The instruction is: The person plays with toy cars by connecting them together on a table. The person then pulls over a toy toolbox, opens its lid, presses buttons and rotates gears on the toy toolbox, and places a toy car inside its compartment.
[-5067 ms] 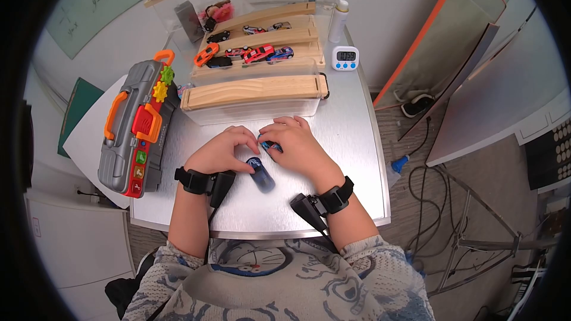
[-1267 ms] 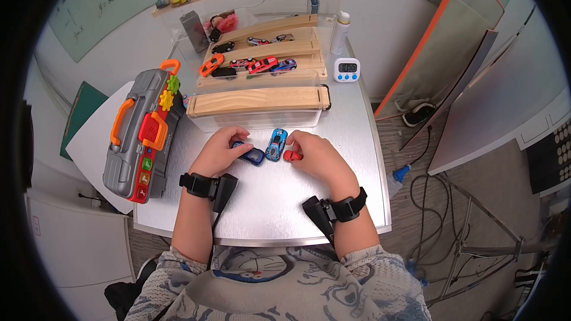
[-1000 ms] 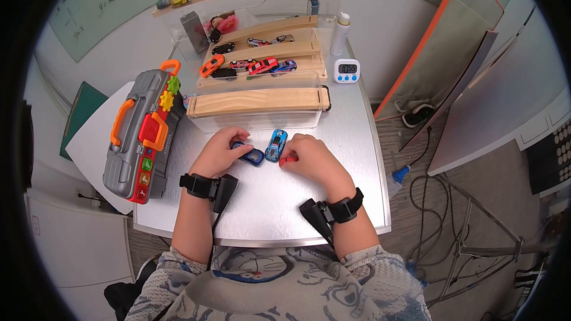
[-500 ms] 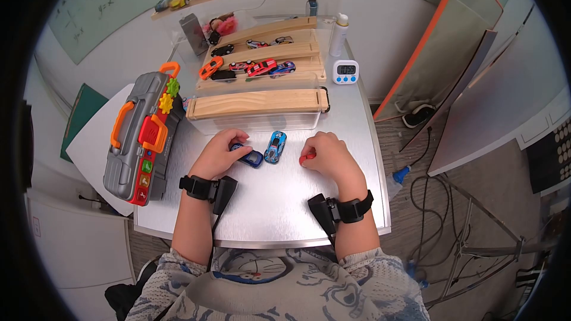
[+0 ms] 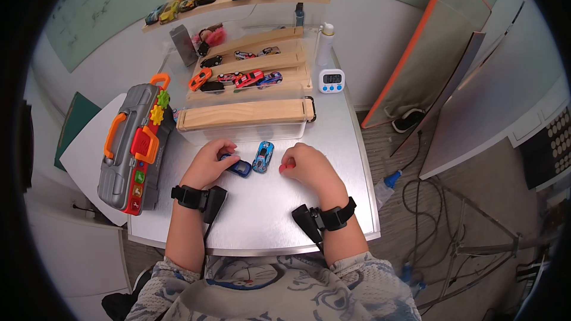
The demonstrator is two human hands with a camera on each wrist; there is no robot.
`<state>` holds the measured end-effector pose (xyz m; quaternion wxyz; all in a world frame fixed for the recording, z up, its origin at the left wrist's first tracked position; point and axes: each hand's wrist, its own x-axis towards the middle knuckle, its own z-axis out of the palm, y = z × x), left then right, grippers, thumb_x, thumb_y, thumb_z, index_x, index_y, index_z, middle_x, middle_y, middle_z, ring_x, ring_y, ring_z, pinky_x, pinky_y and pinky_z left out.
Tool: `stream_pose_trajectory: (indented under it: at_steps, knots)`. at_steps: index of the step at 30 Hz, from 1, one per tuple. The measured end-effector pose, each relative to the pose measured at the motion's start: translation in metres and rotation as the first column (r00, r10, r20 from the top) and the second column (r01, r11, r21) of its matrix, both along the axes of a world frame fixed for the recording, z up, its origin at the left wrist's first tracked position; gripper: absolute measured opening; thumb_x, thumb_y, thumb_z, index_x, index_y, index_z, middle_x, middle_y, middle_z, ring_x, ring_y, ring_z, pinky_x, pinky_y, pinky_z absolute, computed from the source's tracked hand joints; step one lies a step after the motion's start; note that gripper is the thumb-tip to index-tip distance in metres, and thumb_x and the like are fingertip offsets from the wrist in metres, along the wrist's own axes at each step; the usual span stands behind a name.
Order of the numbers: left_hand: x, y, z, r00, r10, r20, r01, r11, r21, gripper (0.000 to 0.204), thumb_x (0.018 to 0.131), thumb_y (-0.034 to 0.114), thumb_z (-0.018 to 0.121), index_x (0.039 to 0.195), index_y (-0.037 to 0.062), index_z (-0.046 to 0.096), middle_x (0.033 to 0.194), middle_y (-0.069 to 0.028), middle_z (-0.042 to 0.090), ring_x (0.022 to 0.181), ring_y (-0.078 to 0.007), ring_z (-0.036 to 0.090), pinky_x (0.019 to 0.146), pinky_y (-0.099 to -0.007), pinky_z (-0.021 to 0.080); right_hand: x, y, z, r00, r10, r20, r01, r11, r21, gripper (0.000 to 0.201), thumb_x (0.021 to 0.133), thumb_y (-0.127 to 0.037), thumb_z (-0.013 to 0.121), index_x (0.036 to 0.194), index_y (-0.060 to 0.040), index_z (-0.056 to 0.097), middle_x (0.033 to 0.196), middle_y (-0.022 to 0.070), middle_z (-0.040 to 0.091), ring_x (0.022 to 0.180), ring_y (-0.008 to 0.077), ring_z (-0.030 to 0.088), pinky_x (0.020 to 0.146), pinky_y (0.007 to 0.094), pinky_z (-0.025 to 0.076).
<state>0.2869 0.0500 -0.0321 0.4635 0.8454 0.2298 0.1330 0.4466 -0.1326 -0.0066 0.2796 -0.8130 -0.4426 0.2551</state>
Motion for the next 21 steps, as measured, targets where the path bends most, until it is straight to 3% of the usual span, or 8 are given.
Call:
stream_pose_trajectory:
  at_steps: [4, 6, 8, 9, 11, 13, 16, 21]
  knots:
    - [0.001, -0.004, 0.009, 0.999, 0.042, 0.029, -0.041, 0.998, -0.054, 0.027, 0.074, 0.014, 0.067, 0.094, -0.0012, 0.057, 0.088, -0.0122, 0.059, 0.080, -0.0223, 0.057, 0.074, -0.0303, 0.046, -0.003, 0.001, 0.000, 0.998, 0.064, 0.023, -0.065, 0.997, 0.048, 0.017, 0.066, -0.013, 0.069, 0.079, -0.0021, 0.067, 0.075, 0.0123, 0.060, 0.073, 0.0249, 0.060, 0.068, 0.0322, 0.048]
    - [0.001, -0.006, 0.017, 0.998, 0.060, 0.028, -0.061, 0.997, 0.053, 0.022, 0.075, 0.009, 0.066, 0.094, 0.0010, 0.058, 0.084, -0.0029, 0.060, 0.077, -0.0106, 0.054, 0.066, -0.0231, 0.043, 0.000, 0.001, 0.001, 0.991, 0.096, 0.094, -0.101, 0.994, 0.050, 0.019, 0.067, -0.014, 0.069, 0.081, -0.0018, 0.066, 0.077, 0.0119, 0.060, 0.073, 0.0247, 0.060, 0.069, 0.0321, 0.047]
    - [0.002, -0.008, 0.020, 0.996, 0.051, 0.076, -0.054, 0.998, 0.035, 0.022, 0.074, 0.010, 0.067, 0.094, 0.0014, 0.059, 0.085, -0.0043, 0.060, 0.077, -0.0120, 0.054, 0.066, -0.0241, 0.043, -0.004, 0.005, 0.008, 0.992, -0.110, 0.066, 0.093, 0.973, 0.211, 0.019, 0.068, -0.013, 0.069, 0.083, -0.0019, 0.066, 0.080, 0.0118, 0.060, 0.073, 0.0240, 0.059, 0.068, 0.0312, 0.047]
    - [0.002, -0.009, 0.021, 0.992, 0.043, 0.118, -0.046, 0.999, 0.016, 0.023, 0.074, 0.011, 0.067, 0.093, 0.0017, 0.059, 0.085, -0.0058, 0.060, 0.076, -0.0133, 0.054, 0.066, -0.0250, 0.043, -0.005, 0.008, 0.007, 0.992, -0.110, 0.067, 0.093, 0.973, 0.212, 0.019, 0.068, -0.013, 0.069, 0.083, -0.0019, 0.066, 0.080, 0.0118, 0.060, 0.073, 0.0240, 0.059, 0.068, 0.0312, 0.047]
    - [0.003, -0.014, 0.024, 0.985, 0.016, 0.170, -0.004, 0.997, -0.071, 0.023, 0.074, 0.010, 0.067, 0.094, 0.0027, 0.060, 0.086, -0.0041, 0.061, 0.075, -0.0109, 0.052, 0.065, -0.0230, 0.042, -0.005, 0.013, 0.000, 0.949, -0.097, -0.300, 0.226, 0.874, 0.430, 0.023, 0.073, -0.007, 0.067, 0.094, -0.0020, 0.063, 0.083, 0.0086, 0.060, 0.075, 0.0174, 0.061, 0.067, 0.0256, 0.048]
    - [0.006, -0.019, 0.024, 0.975, -0.003, 0.222, 0.039, 0.987, -0.159, 0.023, 0.074, 0.009, 0.067, 0.095, 0.0038, 0.061, 0.087, -0.0023, 0.061, 0.075, -0.0084, 0.051, 0.063, -0.0209, 0.040, -0.010, 0.019, -0.009, 0.826, 0.053, -0.561, 0.345, 0.740, 0.577, 0.032, 0.079, -0.002, 0.063, 0.110, -0.0016, 0.056, 0.092, 0.0060, 0.057, 0.078, 0.0129, 0.062, 0.069, 0.0221, 0.049]
    - [0.008, -0.021, 0.016, 0.945, -0.062, 0.322, 0.169, 0.933, -0.318, 0.026, 0.074, 0.008, 0.066, 0.099, 0.0046, 0.062, 0.090, -0.0010, 0.062, 0.072, -0.0054, 0.050, 0.060, -0.0187, 0.039, -0.032, 0.027, -0.013, 0.716, 0.232, -0.659, 0.348, 0.700, 0.624, 0.035, 0.081, 0.000, 0.059, 0.115, -0.0015, 0.052, 0.099, 0.0075, 0.055, 0.082, 0.0136, 0.062, 0.071, 0.0235, 0.049]
    - [0.006, -0.010, 0.006, 0.967, -0.073, 0.242, 0.160, 0.919, -0.361, 0.033, 0.075, 0.000, 0.064, 0.107, 0.0012, 0.057, 0.094, -0.0015, 0.060, 0.072, -0.0063, 0.051, 0.065, -0.0192, 0.042, -0.032, 0.032, -0.024, 0.824, 0.231, -0.517, 0.206, 0.728, 0.654, 0.037, 0.083, 0.000, 0.057, 0.119, -0.0019, 0.049, 0.101, 0.0078, 0.055, 0.088, 0.0137, 0.061, 0.076, 0.0238, 0.049]
